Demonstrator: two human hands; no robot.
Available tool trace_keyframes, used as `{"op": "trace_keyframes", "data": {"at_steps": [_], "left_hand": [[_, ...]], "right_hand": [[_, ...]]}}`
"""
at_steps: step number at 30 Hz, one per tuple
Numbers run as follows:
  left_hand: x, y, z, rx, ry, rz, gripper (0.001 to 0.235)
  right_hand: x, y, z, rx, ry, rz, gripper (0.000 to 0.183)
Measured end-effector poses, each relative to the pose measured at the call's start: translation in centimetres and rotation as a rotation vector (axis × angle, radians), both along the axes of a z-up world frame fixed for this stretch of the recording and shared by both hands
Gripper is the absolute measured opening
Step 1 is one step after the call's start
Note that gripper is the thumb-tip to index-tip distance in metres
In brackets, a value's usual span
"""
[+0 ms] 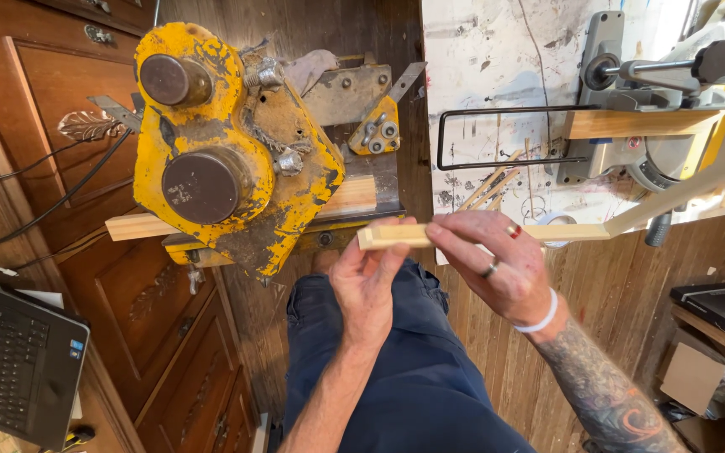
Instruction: Assembling wooden picture frames using a corner joining machine
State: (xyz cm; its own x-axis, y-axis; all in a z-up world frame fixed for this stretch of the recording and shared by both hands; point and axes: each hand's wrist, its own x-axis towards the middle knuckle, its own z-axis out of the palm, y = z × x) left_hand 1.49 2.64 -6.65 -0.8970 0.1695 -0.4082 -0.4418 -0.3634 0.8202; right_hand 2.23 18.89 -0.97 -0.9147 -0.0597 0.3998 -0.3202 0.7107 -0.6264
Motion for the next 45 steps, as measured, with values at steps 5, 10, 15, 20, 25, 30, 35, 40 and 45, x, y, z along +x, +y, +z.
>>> {"op": "trace_keyframes", "data": {"at_steps": [5,10,15,20,25,30,35,40,45], "left_hand": [[-1.1,1.1,-1.6,0.042,-0.245,0.045,0.049],[-2.1,0.0,-2.1,-0.012,-0.39,-0.003,0.051],[-2.4,-0.9,-0.4,-0.752,0.401,-0.341,0.035],[-4.2,-0.6,-3.0,-1.273,0.907,-0.45,0.041],[-3.8,-0.3,-5.2,-1.439,0.843,-0.538,0.061],[-3.6,-0.1,-5.6,-1.449,0.794,-0.578,0.07],[-4.0,-0.3,-5.4,-1.469,0.773,-0.655,0.08],[-3.8,-0.3,-5.7,-1.514,0.788,-0.727,0.09],[-3.2,0.0,-5.9,-1.55,0.785,-0.755,0.097]], "right_hand": [[-0.8,0.0,-4.3,0.04,0.016,0.002,0.033],[-2.0,0.1,-7.6,0.065,-0.061,-0.005,0.023],[-3.3,-0.3,-10.4,0.096,-0.116,-0.011,0.018],[-4.0,-1.1,-12.7,0.104,-0.273,0.0,0.027],[-4.7,-0.9,-14.7,0.117,-0.347,0.063,0.025],[-5.1,-0.8,-15.3,0.133,-0.373,0.078,0.021],[-5.9,-0.8,-15.1,0.146,-0.392,0.107,0.021],[-6.1,-0.6,-15.3,0.168,-0.392,0.117,0.02],[-5.7,-0.4,-15.4,0.186,-0.382,0.131,0.021]]}}
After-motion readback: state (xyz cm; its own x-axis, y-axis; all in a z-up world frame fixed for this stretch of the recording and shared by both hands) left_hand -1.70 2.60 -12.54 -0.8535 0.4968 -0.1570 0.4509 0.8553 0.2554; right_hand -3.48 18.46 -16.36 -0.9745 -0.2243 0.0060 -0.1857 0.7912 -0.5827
